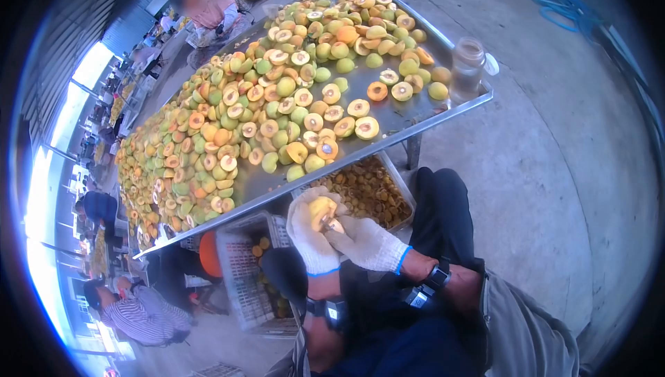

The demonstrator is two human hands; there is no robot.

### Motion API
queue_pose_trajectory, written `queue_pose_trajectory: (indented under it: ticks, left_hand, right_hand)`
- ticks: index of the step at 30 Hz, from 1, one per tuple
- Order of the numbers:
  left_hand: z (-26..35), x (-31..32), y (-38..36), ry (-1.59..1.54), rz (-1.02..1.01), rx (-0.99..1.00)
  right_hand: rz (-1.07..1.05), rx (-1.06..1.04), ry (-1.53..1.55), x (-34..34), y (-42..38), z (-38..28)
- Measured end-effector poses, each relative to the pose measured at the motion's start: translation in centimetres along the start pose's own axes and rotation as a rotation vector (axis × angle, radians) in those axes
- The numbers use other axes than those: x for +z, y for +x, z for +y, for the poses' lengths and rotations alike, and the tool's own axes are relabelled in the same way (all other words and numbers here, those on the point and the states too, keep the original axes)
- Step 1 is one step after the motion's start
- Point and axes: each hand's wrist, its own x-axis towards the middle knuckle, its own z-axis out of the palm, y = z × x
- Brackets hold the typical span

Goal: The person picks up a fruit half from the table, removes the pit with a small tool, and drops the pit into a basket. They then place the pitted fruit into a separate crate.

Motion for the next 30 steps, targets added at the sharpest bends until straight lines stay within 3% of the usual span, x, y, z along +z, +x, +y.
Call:
queue_pose_trajectory:
  ticks: [2, 5, 12, 15, 19, 22, 25, 27, 30]
  left_hand:
    - [-0.8, -0.5, 0.3, -0.011, -0.038, -0.013]
    - [-1.6, -0.5, 0.4, -0.107, 0.076, -0.088]
    - [-0.8, -0.9, 1.1, -0.015, -0.026, -0.096]
    - [-0.1, -0.5, 1.4, 0.078, -0.01, -0.118]
    - [-0.2, -0.9, 1.4, 0.125, -0.021, -0.089]
    - [0.1, -0.7, 1.4, 0.256, -0.033, -0.052]
    - [-0.3, -1.2, 1.2, 0.257, -0.115, 0.027]
    - [0.2, -1.1, 0.8, 0.26, -0.149, 0.016]
    - [0.0, -1.5, 0.7, 0.233, -0.21, -0.009]
  right_hand:
    - [-0.025, 0.02, -0.015, -0.3, -0.1, 0.0]
    - [-0.083, 0.084, -0.017, -1.2, -0.3, -1.0]
    - [-0.165, 0.211, -0.002, -1.5, -0.6, -2.7]
    - [-0.098, 0.088, -0.047, -0.3, -0.1, -0.7]
    - [-0.154, 0.158, 0.004, -0.6, -0.2, -1.0]
    - [-0.091, 0.113, -0.128, -0.4, -0.1, -0.5]
    - [-0.145, 0.113, -0.031, -1.1, -0.2, -0.7]
    - [-0.33, 0.407, 0.26, -1.7, -0.3, -0.5]
    - [-0.396, 0.343, 0.345, -1.9, 0.0, 1.3]
